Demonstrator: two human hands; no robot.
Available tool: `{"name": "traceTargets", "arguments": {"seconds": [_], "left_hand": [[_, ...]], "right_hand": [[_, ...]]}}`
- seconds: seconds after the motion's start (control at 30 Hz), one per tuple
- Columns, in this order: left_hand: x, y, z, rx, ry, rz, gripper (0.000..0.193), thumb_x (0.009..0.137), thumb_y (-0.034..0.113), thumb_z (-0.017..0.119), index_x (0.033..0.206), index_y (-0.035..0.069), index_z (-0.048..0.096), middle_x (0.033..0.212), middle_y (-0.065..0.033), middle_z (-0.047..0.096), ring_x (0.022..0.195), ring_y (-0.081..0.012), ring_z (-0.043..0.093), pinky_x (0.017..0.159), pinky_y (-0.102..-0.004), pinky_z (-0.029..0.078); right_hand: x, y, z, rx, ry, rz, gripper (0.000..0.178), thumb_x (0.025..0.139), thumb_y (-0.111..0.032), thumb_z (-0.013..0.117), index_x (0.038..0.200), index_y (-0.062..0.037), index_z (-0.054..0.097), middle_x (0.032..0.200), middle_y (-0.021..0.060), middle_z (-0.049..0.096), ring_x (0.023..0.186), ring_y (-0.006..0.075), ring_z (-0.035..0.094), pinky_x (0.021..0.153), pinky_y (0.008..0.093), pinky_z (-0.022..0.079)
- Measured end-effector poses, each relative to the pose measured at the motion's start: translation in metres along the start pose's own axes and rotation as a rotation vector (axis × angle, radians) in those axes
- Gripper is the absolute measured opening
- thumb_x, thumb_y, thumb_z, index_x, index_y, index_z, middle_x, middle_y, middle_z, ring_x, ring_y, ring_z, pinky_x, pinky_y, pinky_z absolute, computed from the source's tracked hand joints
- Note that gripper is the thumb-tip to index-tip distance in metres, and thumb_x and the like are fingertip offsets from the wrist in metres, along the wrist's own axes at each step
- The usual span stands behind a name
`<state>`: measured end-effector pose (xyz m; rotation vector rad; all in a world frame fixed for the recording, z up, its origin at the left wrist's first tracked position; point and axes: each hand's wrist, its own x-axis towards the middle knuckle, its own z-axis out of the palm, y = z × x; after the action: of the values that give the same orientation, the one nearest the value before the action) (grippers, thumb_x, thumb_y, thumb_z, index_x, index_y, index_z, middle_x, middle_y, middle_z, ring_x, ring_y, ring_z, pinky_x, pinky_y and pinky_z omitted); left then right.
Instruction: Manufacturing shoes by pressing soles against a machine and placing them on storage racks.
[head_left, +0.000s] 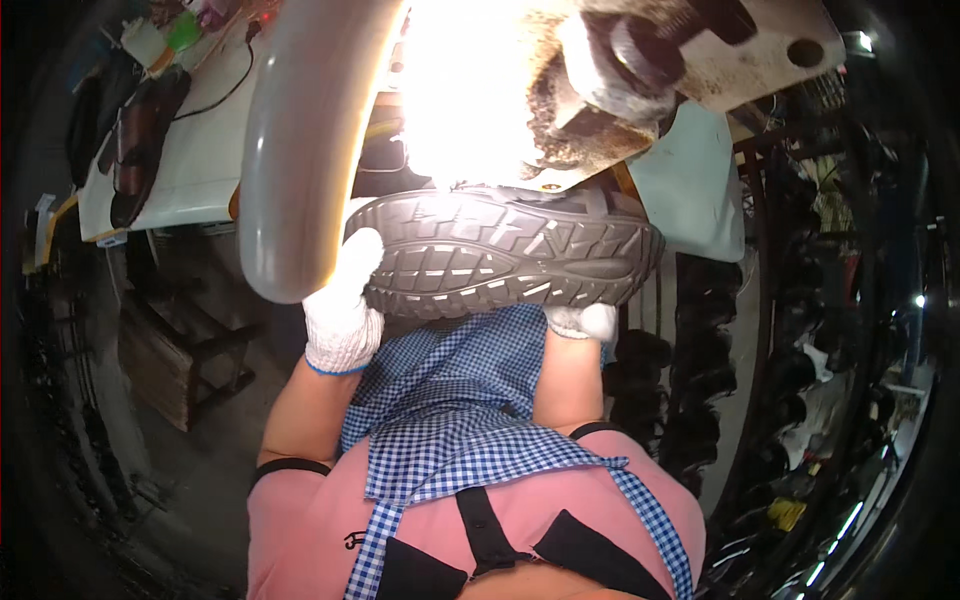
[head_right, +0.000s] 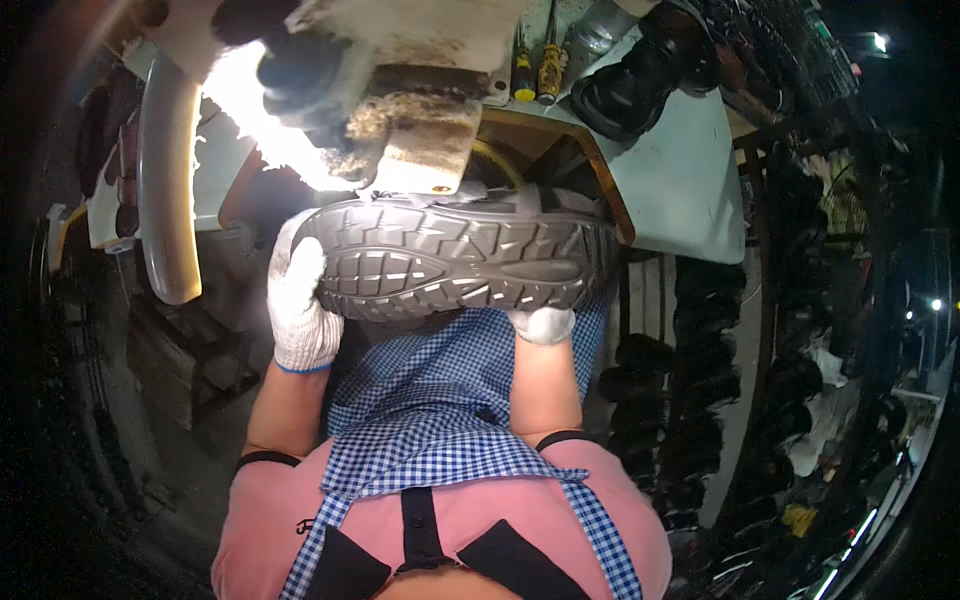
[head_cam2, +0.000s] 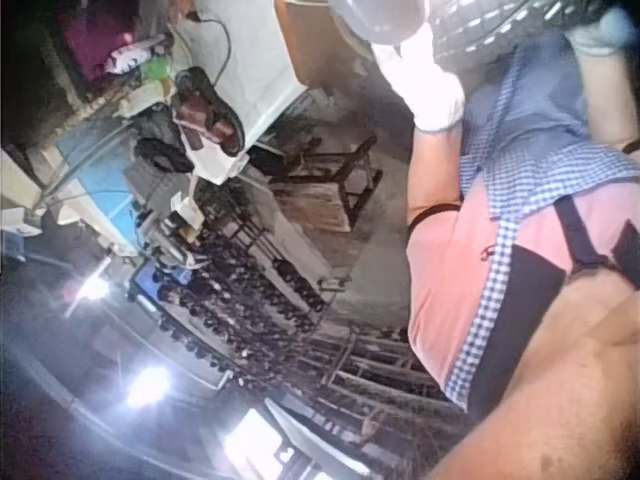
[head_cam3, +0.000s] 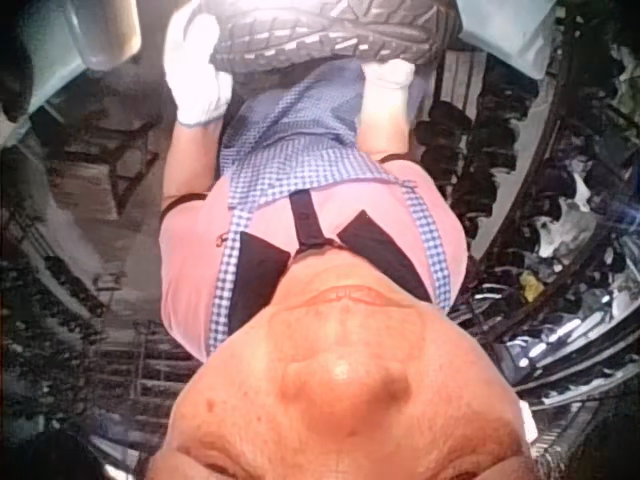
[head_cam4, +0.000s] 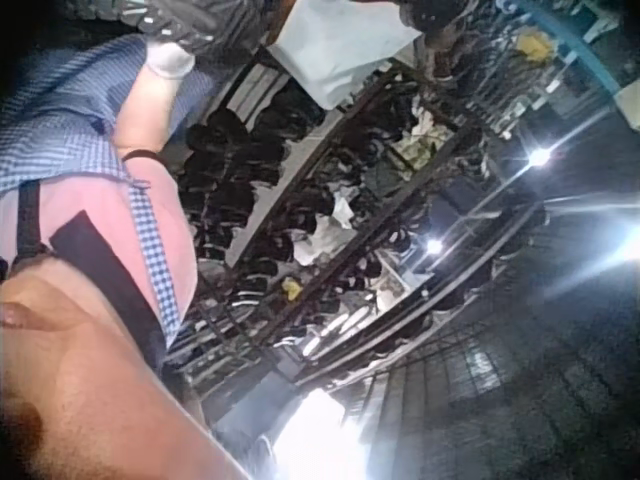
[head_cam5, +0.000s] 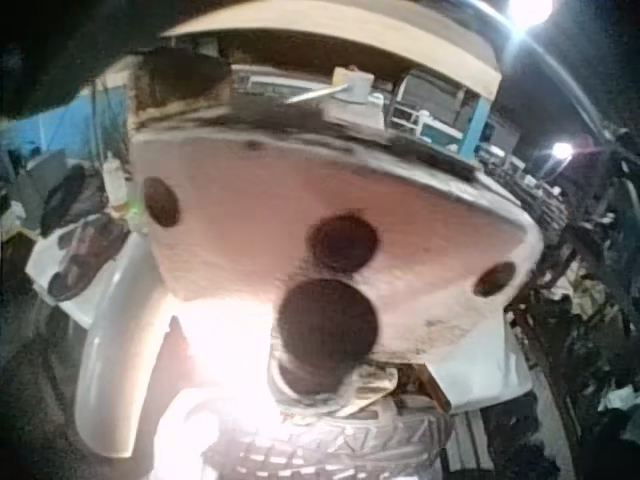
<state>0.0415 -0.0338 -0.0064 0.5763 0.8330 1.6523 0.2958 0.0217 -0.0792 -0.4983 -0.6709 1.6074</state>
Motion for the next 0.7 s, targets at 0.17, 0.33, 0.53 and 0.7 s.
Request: {"name": "traceTargets", "arguments": {"seconds": [0.17, 0.33, 0.53, 0.7], "left_hand": [[0.019, -0.008, -0.033, 0.062, 0.169, 0.074, 0.038, 0.099, 0.019, 0.058, 0.13, -0.003, 0.052, 0.123, -0.0154, 0.063, 0.111, -0.0253, 0.064, 0.096, -0.0392, 0.055], [0.045, 0.004, -0.071, 0.187, 0.083, 0.138, 0.043, 0.1, 0.021, 0.059, 0.135, 0.0, 0.048, 0.129, -0.013, 0.059, 0.117, -0.0254, 0.061, 0.1, -0.0407, 0.053], [0.043, 0.023, -0.101, -0.002, 0.085, 0.027, 0.049, 0.101, 0.033, 0.055, 0.141, 0.005, 0.049, 0.13, -0.0088, 0.06, 0.114, -0.023, 0.06, 0.097, -0.0404, 0.053], [0.029, 0.022, -0.125, -0.067, 0.126, -0.049, 0.064, 0.095, 0.037, 0.063, 0.142, -0.002, 0.043, 0.144, -0.0121, 0.049, 0.133, -0.0249, 0.048, 0.113, -0.0419, 0.039]], "right_hand": [[-0.019, 0.019, 0.024, 0.037, -0.108, 0.002, 0.081, 0.085, -0.012, 0.072, 0.154, -0.0082, 0.029, 0.156, 0.0138, 0.036, 0.144, 0.0285, 0.036, 0.117, 0.0472, 0.032], [-0.013, 0.04, 0.051, -0.731, -0.308, -0.27, 0.078, 0.085, -0.004, 0.068, 0.154, -0.0069, 0.032, 0.153, 0.0128, 0.041, 0.143, 0.0303, 0.037, 0.115, 0.047, 0.035], [-0.01, 0.05, 0.096, -0.381, -0.262, 0.012, 0.059, 0.085, -0.01, 0.074, 0.14, -0.0055, 0.051, 0.137, 0.0112, 0.056, 0.13, 0.0244, 0.052, 0.108, 0.0406, 0.043], [0.009, 0.049, 0.104, -0.399, -0.358, 0.265, 0.06, 0.081, -0.01, 0.08, 0.135, -0.0047, 0.054, 0.128, 0.0095, 0.062, 0.12, 0.0197, 0.058, 0.101, 0.0351, 0.049]]}}
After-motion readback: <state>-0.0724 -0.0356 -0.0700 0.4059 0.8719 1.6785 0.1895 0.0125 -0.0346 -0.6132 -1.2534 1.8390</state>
